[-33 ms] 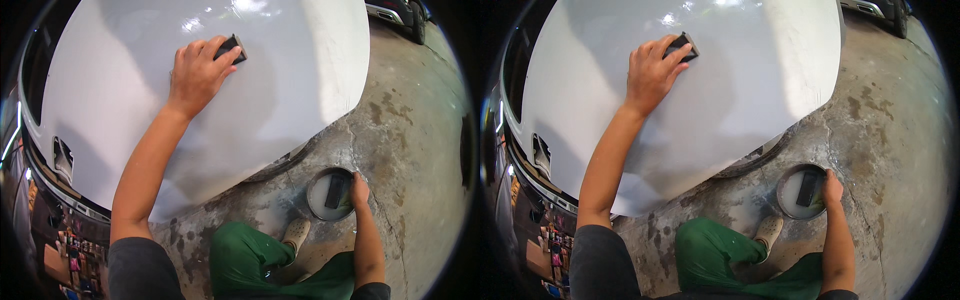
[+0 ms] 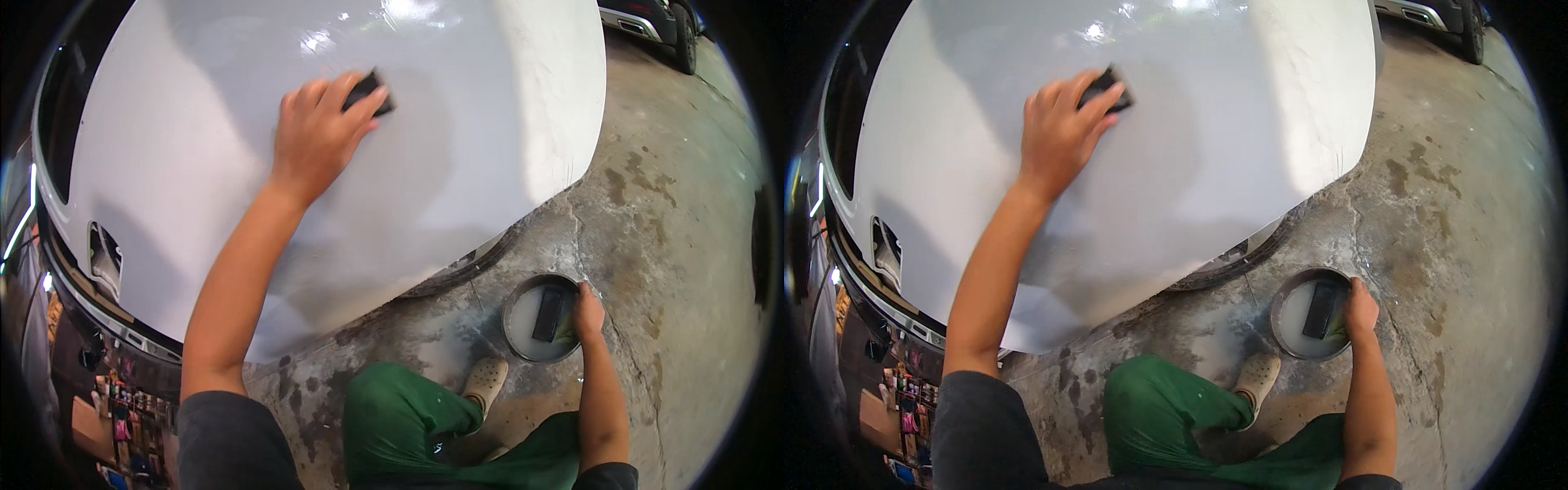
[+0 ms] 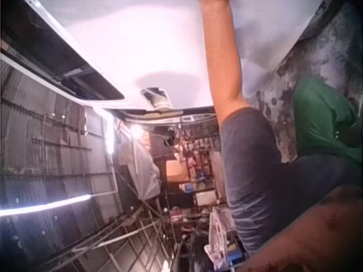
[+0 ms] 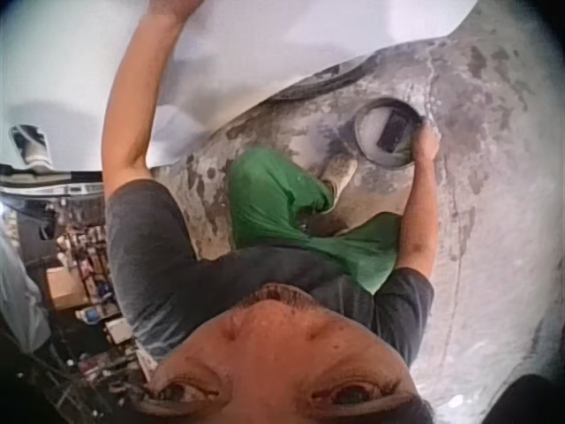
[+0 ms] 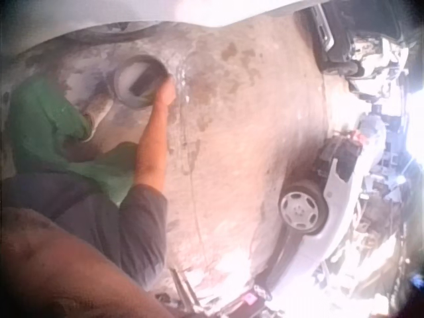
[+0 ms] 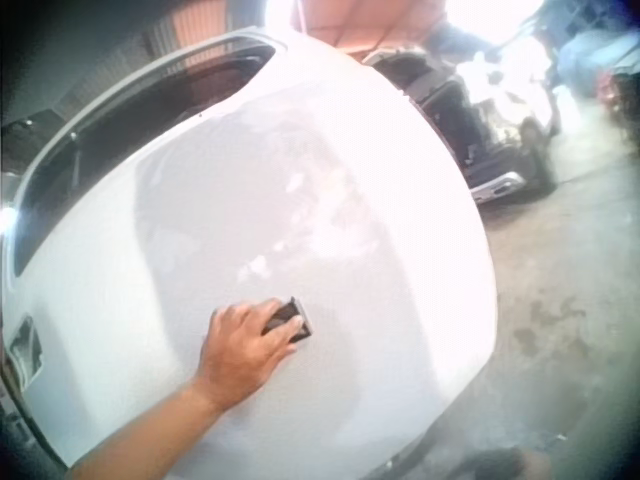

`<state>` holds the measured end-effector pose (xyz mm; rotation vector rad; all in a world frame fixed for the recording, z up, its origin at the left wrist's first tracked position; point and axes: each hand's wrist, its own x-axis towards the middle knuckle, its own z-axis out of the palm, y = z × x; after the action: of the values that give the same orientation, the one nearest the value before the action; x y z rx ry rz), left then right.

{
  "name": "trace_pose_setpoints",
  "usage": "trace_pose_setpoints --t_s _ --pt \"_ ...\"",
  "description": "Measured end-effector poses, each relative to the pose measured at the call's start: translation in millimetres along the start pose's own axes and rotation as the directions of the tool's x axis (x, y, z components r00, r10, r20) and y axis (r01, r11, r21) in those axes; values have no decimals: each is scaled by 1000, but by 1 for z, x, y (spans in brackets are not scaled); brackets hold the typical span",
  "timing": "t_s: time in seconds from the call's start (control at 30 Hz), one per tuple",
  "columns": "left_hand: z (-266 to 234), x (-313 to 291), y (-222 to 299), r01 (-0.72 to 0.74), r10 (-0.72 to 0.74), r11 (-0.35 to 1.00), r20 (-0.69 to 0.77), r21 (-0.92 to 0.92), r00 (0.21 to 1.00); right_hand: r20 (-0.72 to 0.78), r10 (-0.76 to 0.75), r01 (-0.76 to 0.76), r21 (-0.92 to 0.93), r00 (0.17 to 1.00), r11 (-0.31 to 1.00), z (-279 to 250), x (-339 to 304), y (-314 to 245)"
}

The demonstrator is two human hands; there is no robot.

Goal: The person sands a white car hood using a sanding block and water from a bucket. They repeatedly dip the block into the water and wipe the surface with a cloth while sitting on the floor.

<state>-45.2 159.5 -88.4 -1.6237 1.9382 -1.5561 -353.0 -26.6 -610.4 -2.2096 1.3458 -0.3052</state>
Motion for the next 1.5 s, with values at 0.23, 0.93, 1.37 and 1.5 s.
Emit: trace_pose_setpoints --t_s 0.23,0.93,1.37,1.5 --pt "-38 -161 -9 66 -69 997 130 27 989 -50 -21 20 -17 999 1000 6 7 12" --pt "-3 6 -8 -58 62 997 60 -57 996 -26 -28 28 9 999 1000 1 -1 2" --pt "-19 -14 -22 54 -55 998 53 17 997 15 -19 19 25 1000 999 -3 1 3" --pt "-49 -105 -38 75 -82 994 91 82 992 -39 -35 36 29 999 999 -5 3 9"
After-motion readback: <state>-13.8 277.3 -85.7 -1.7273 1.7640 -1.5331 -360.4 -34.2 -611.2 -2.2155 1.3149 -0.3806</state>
